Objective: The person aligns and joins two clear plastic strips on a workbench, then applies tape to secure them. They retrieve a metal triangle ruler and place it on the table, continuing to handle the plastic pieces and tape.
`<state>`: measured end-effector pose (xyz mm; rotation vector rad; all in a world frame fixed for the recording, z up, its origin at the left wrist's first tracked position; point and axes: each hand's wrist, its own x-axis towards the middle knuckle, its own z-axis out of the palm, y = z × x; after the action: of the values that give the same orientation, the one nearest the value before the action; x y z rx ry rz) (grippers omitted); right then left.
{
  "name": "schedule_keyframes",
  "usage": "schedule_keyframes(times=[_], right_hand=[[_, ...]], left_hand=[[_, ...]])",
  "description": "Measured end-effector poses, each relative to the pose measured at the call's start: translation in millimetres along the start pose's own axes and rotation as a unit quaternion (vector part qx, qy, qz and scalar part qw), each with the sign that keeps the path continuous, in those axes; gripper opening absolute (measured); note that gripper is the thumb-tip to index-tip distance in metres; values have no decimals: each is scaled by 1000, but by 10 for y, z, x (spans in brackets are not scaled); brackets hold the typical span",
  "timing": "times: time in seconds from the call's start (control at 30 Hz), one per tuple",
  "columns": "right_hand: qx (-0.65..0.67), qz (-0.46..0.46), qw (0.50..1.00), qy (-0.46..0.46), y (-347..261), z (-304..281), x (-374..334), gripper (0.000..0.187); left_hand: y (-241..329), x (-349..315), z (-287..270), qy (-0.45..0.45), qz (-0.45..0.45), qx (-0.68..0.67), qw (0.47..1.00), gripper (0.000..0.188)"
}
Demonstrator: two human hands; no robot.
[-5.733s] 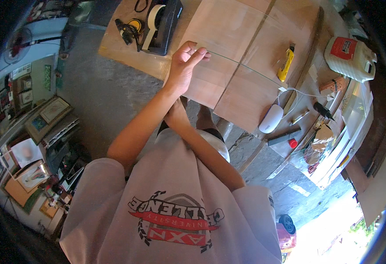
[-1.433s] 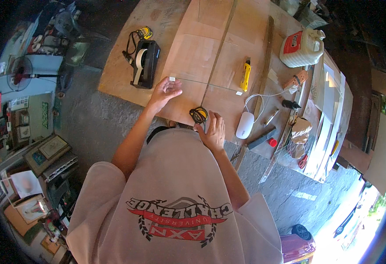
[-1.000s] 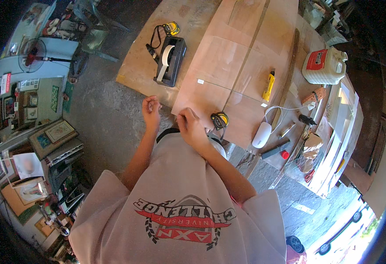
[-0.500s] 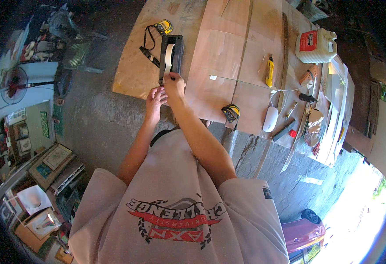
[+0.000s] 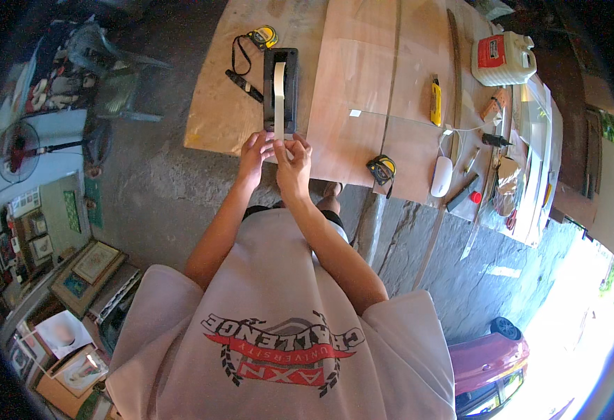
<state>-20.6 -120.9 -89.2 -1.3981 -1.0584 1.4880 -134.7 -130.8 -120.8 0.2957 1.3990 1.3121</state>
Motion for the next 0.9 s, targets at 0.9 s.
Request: schedule_keyframes(times=[0.9], right_hand=[[36,151,985,-75,96,-109,-512,29]], left_hand=[[444,-97,166,-57,-71,6,996,31]])
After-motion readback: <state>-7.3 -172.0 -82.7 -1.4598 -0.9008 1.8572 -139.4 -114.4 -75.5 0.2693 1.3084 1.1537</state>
